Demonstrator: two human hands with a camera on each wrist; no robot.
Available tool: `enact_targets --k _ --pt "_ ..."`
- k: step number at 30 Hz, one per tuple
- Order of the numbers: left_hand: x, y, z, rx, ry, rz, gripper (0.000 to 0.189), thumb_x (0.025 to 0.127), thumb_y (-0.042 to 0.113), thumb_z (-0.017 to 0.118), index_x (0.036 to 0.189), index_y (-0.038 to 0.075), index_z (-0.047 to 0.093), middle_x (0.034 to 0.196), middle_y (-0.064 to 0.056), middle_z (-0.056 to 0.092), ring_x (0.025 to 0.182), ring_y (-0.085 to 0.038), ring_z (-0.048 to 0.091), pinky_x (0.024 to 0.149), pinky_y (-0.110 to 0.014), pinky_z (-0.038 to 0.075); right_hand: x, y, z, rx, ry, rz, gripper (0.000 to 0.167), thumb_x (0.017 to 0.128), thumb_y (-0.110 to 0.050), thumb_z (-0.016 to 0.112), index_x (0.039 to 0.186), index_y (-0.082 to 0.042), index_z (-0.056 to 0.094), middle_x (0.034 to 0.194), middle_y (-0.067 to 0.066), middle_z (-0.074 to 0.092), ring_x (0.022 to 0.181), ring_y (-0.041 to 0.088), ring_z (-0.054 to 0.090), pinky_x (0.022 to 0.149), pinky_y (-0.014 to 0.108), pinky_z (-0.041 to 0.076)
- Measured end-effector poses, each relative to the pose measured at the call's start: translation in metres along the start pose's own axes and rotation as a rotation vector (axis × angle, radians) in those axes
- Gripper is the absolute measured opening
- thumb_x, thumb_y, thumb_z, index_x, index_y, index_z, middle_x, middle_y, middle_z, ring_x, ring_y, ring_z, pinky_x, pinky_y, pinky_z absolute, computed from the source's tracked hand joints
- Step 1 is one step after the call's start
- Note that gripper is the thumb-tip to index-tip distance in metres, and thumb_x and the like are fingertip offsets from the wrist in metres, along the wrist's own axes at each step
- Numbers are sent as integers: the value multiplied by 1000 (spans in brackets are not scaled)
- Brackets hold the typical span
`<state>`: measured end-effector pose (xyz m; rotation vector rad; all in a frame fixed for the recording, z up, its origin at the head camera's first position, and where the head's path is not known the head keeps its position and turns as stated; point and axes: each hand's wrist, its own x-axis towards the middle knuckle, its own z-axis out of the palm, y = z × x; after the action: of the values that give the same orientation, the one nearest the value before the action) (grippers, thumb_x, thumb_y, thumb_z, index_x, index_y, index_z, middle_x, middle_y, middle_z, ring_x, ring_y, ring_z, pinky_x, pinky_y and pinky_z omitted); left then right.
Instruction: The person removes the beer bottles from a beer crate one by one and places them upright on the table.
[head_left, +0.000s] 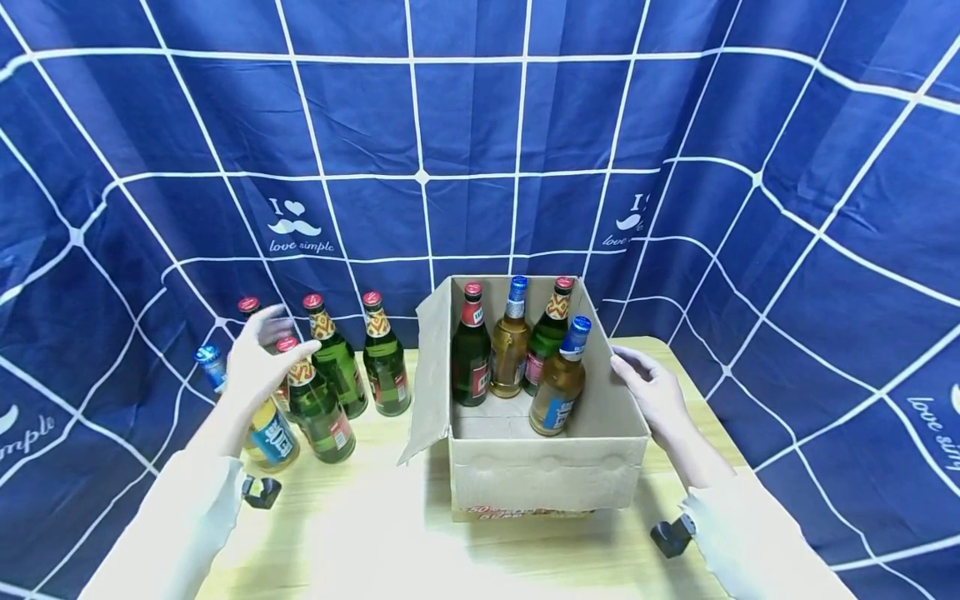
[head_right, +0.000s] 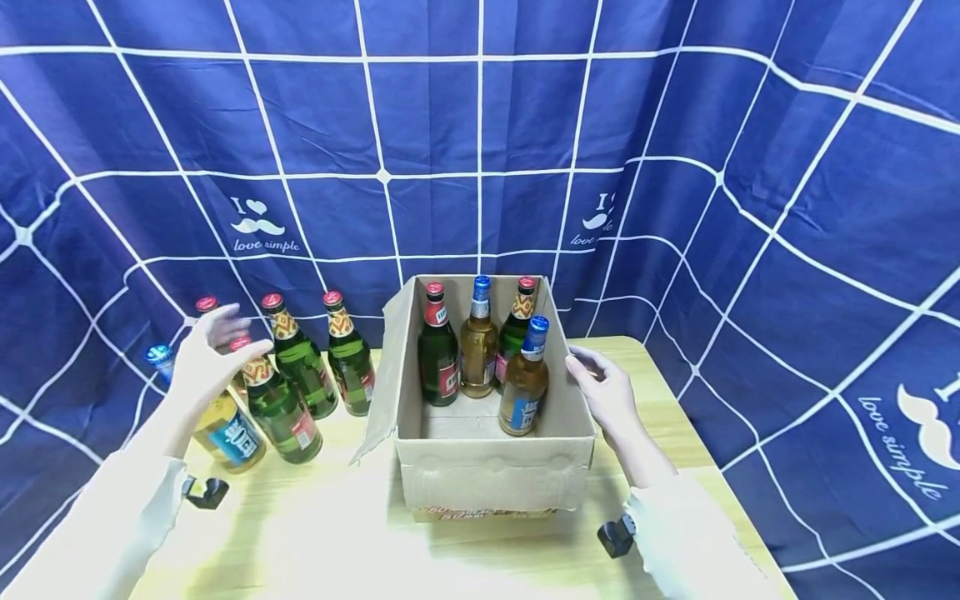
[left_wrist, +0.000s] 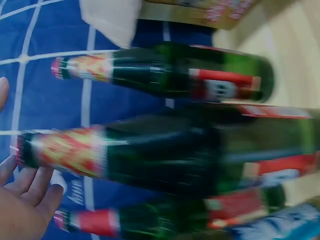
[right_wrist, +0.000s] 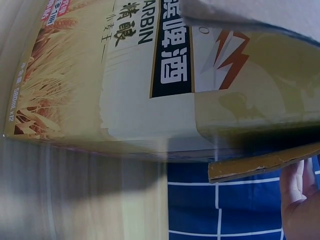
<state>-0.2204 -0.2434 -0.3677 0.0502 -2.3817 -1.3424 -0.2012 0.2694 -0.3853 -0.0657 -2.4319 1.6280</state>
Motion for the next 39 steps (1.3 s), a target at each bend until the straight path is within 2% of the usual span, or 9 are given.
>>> enact_targets --k 4,8,13,18,24,29,33,36,39 --pt "16 33 -2 -60 15 55 78 78 28 80 142 9 40 128 -18 57 114 -30 54 95 -38 43 0 0 1 6 1 8 51 93 -36 61 130 -1 56 99 -19 62 89 -1 56 79 14 42" --pt "36 74 6 -132 -40 96 74 79 30 79 141 12 42 128 -16 57 113 -26 56 93 -35 45 0 0 1 10 5 10 50 94 -35 61 130 -2 57 99 -19 62 90 -2 56 79 14 42" --pt "59 122 34 -165 -169 149 71 78 35 79 138 15 47 125 -12 60 113 -24 57 93 -39 46 -1 1 0 19 6 9 49 94 -34 60 131 -2 56 97 -22 61 89 -3 55 79 13 42" --pt "69 156 72 -197 -258 193 67 77 34 80 134 14 51 120 -11 62 110 -22 59 91 -38 47 -1 1 2 17 0 3 50 94 -35 60 131 -1 56 101 -15 63 90 -1 55 79 14 43" --pt "68 180 126 -185 -428 209 63 77 31 79 131 10 54 114 -12 64 106 -21 61 90 -32 47 0 1 1 -13 10 10 52 93 -39 60 130 -2 57 105 -12 63 93 0 54 80 14 42" --pt "61 193 167 -73 -587 224 61 81 32 76 131 7 53 117 -14 62 106 -22 60 89 -32 47 0 0 0 -5 4 2 51 94 -38 60 130 -2 57 109 -4 64 92 0 55 80 15 42" --pt "53 201 191 23 -711 222 62 83 35 74 134 8 50 124 -13 59 112 -22 56 91 -33 46 1 1 0 -3 11 -2 52 93 -38 60 130 -1 57 103 -13 63 92 0 55 79 14 43" --pt "48 202 206 52 -767 233 62 84 34 73 134 6 50 127 -12 57 114 -21 54 92 -33 45 2 2 0 6 11 -6 51 93 -39 60 129 -2 57 100 -17 62 91 1 56 79 15 43" --pt "42 202 220 71 -801 254 61 84 33 73 133 4 51 126 -12 58 113 -21 54 93 -31 44 2 3 0 15 0 -5 51 93 -38 60 129 -2 57 102 -13 63 91 1 56 78 15 44"
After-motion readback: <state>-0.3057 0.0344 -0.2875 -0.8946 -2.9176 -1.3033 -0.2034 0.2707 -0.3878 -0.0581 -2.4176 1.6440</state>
